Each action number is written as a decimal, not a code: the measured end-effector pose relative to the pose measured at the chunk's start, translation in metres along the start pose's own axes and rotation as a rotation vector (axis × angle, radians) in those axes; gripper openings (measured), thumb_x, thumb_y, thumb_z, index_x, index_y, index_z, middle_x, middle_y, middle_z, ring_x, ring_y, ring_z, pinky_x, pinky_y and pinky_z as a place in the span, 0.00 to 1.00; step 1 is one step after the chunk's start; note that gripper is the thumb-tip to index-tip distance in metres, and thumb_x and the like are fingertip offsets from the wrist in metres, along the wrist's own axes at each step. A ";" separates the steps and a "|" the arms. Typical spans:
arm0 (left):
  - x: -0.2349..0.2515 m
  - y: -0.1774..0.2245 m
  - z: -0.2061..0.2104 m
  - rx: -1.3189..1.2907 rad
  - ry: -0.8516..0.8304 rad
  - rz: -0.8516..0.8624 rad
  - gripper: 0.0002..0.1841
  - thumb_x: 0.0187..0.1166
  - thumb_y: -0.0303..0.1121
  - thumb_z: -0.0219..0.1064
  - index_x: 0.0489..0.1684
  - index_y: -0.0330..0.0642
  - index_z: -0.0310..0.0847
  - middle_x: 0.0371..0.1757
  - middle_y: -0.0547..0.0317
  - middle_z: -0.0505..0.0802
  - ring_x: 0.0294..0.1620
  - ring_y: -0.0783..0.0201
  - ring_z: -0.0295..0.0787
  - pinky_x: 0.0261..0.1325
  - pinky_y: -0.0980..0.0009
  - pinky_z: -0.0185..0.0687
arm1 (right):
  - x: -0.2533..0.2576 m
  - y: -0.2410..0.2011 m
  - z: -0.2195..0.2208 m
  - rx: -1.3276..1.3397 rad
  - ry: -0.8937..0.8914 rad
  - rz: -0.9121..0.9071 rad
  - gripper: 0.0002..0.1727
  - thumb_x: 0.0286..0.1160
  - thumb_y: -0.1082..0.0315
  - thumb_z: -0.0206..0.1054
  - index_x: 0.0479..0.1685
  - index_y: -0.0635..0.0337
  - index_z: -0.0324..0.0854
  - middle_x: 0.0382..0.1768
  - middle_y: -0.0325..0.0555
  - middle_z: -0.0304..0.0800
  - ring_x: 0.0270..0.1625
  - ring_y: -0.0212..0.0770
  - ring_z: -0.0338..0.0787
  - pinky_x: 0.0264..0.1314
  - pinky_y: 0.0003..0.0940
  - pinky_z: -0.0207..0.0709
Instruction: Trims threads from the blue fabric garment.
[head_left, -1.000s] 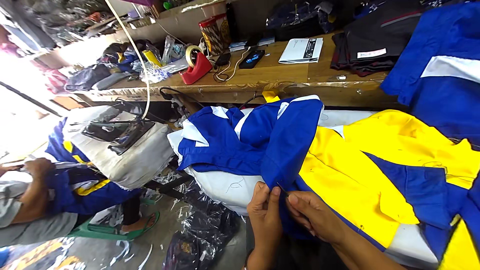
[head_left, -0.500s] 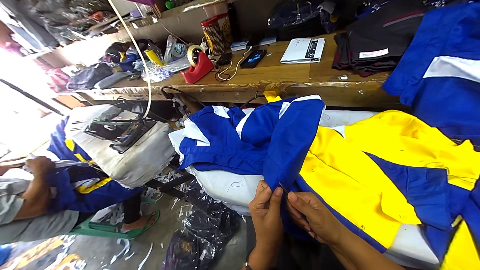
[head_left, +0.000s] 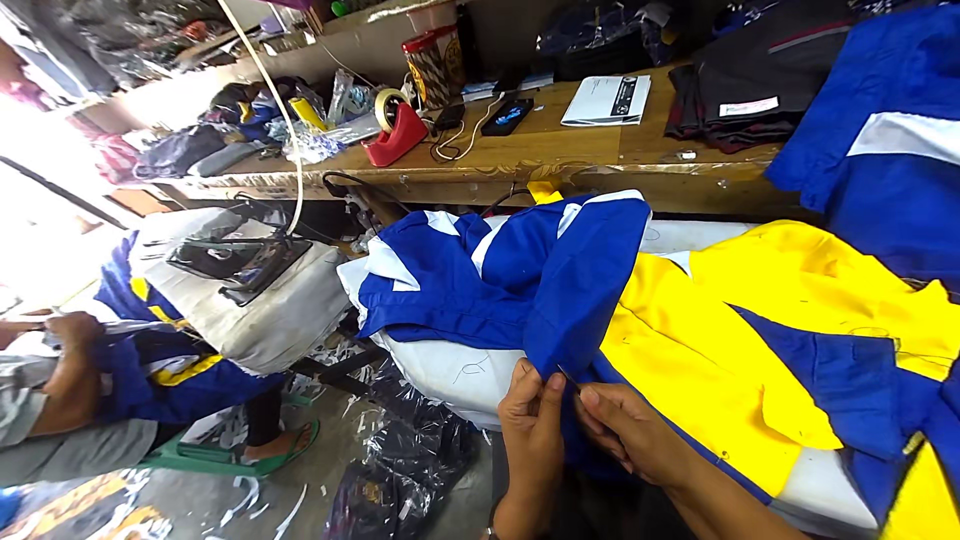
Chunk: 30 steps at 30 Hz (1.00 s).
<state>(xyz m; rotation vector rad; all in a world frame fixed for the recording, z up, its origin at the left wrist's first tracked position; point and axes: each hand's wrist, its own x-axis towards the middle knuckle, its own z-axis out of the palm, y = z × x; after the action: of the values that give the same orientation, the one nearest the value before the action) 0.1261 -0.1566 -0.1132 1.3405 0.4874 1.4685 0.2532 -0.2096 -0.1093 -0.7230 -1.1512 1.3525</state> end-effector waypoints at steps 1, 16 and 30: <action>0.000 0.000 0.000 0.010 -0.002 0.007 0.06 0.82 0.28 0.66 0.41 0.38 0.90 0.43 0.65 0.90 0.48 0.76 0.84 0.55 0.78 0.81 | 0.000 0.000 0.000 0.012 -0.001 0.008 0.24 0.91 0.46 0.53 0.22 0.43 0.71 0.14 0.21 0.61 0.13 0.13 0.60 0.14 0.09 0.53; -0.001 -0.005 -0.004 0.007 -0.044 0.008 0.09 0.82 0.31 0.67 0.33 0.40 0.93 0.44 0.65 0.90 0.47 0.77 0.81 0.54 0.80 0.78 | 0.002 -0.004 0.003 0.105 0.025 0.072 0.26 0.91 0.48 0.54 0.18 0.44 0.71 0.12 0.22 0.62 0.11 0.15 0.61 0.11 0.11 0.53; 0.013 0.018 -0.006 -0.103 0.045 -0.217 0.07 0.82 0.27 0.66 0.36 0.38 0.90 0.31 0.64 0.94 0.32 0.77 0.89 0.40 0.80 0.85 | -0.003 -0.043 -0.020 -0.732 0.218 -0.114 0.26 0.89 0.38 0.51 0.47 0.51 0.80 0.23 0.24 0.72 0.23 0.16 0.69 0.24 0.14 0.64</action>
<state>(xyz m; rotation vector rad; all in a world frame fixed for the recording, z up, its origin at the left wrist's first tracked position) 0.1152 -0.1502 -0.0944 1.1390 0.5607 1.3281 0.2875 -0.2141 -0.0762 -1.2666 -1.4889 0.7102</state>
